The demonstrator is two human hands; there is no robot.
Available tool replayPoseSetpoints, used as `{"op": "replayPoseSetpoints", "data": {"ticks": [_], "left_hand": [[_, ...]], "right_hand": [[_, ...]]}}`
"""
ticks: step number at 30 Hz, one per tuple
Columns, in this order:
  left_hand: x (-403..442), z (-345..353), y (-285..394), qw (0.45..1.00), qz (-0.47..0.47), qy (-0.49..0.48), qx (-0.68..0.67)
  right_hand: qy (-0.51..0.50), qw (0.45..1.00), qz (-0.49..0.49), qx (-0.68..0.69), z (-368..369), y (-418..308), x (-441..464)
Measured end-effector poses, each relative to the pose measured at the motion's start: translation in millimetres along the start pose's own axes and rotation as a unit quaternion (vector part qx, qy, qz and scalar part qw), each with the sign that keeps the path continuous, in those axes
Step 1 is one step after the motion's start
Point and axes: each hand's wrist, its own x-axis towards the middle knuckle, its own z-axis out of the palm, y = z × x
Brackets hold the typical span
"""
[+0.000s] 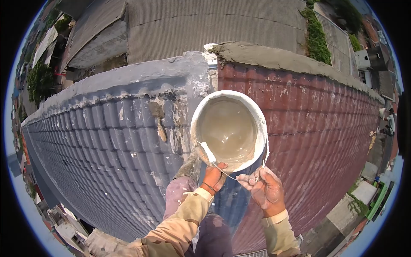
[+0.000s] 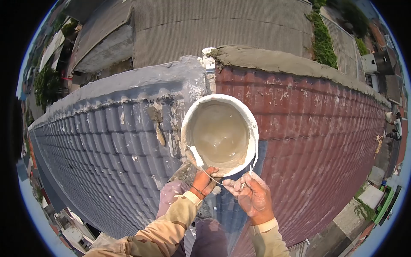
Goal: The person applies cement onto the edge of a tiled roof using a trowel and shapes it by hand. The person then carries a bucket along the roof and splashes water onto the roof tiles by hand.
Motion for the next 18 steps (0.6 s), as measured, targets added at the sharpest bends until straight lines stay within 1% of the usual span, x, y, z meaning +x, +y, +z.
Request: {"op": "replayPoseSetpoints", "data": {"ticks": [1, 2, 3, 4, 5, 6, 7, 8, 9, 10, 11, 12, 14, 15, 17, 18], "left_hand": [[-16, 10, -3, 0.999, 0.031, -0.009, -0.015], [-28, 15, -10, 0.998, 0.061, -0.018, -0.03], [-20, 2, -23, 0.998, 0.049, -0.023, 0.009], [-11, -13, -37, 0.998, 0.038, -0.03, 0.048], [-20, -9, -40, 0.999, 0.031, -0.028, 0.032], [-27, -7, -44, 0.999, 0.025, -0.025, 0.015], [-21, -13, -54, 0.999, 0.019, -0.024, 0.009], [-8, -25, -65, 0.999, 0.017, -0.026, 0.009], [-1, -33, -70, 0.997, 0.022, -0.014, 0.073], [4, -42, -78, 0.994, 0.025, -0.008, 0.103], [5, -46, -82, 0.991, 0.028, -0.002, 0.133], [0, -43, -81, 0.993, 0.028, -0.013, 0.112], [0, -42, -83, 0.995, 0.031, -0.027, 0.089], [7, -50, -93, 0.998, 0.022, -0.025, 0.062], [25, -69, -119, 0.999, 0.036, -0.026, 0.029], [22, -67, -117, 0.999, 0.035, -0.025, 0.027]], "right_hand": [[0.029, 0.999, 0.028, -0.02, -16, 1, -10], [0.031, 0.999, 0.026, -0.02, -29, 1, -19], [0.098, 0.987, 0.044, -0.118, -42, 3, -26], [0.164, 0.961, 0.064, -0.214, -56, 5, -32], [0.238, 0.859, -0.001, -0.453, -57, 7, -33], [0.245, 0.858, 0.003, -0.451, -55, 4, -41], [0.29, 0.756, -0.183, -0.557, -49, -3, -44], [0.315, 0.609, -0.359, -0.634, -33, -12, -37], [0.265, 0.771, -0.304, -0.494, -24, -17, -23], [0.201, 0.893, -0.232, -0.329, -16, -21, -8], [0.149, 0.95, -0.145, -0.232, -14, -21, 17], [0.094, 0.985, -0.055, -0.13, -22, -13, 47], [0.216, 0.97, 0.02, -0.107, -57, 18, 112], [0.213, 0.971, 0.018, -0.109, -65, 29, 133], [0.338, 0.928, 0.036, -0.154, -82, 52, 164], [0.338, 0.927, 0.036, -0.156, -95, 62, 177]]}}
